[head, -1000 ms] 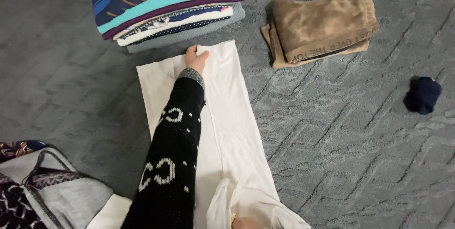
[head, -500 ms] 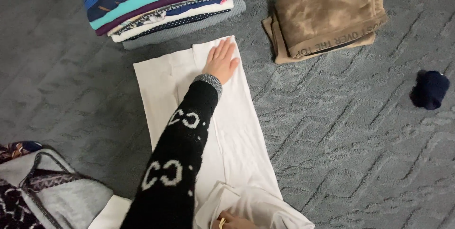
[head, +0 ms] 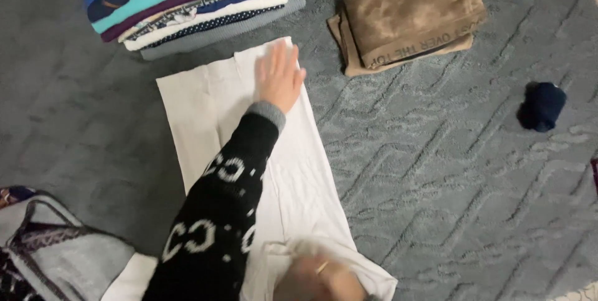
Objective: The person is folding a variety of tops, including a turquoise sweater, a patterned blue and brown top, and a long white shirt, on a bed.
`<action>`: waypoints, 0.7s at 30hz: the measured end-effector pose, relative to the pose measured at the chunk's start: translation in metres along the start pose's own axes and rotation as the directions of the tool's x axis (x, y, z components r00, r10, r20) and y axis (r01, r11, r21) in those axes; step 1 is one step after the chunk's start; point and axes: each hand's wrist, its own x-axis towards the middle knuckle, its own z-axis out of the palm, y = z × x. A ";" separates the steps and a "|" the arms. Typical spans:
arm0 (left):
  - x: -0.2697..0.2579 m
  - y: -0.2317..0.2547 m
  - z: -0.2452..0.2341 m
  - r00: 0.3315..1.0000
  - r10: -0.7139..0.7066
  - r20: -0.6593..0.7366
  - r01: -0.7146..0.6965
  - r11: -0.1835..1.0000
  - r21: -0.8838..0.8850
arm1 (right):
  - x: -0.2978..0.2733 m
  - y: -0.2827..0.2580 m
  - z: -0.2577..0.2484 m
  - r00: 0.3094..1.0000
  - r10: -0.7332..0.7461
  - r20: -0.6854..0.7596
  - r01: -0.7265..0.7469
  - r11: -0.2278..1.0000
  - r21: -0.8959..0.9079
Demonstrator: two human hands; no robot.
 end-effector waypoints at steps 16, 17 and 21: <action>-0.232 0.030 0.112 0.942 0.306 -0.135 -0.284 0.945 0.162 | 0.010 0.050 -0.084 0.528 0.814 0.242 -0.592 0.558 -0.582; -0.232 0.030 0.113 0.948 0.302 -0.098 -0.284 0.944 0.167 | 0.016 0.039 -0.087 0.500 0.835 0.229 -0.602 0.525 -0.602; -0.283 0.019 0.099 0.955 0.248 -0.162 -0.245 0.969 0.042 | 0.023 0.012 -0.095 0.619 0.773 0.142 -0.562 0.561 -0.608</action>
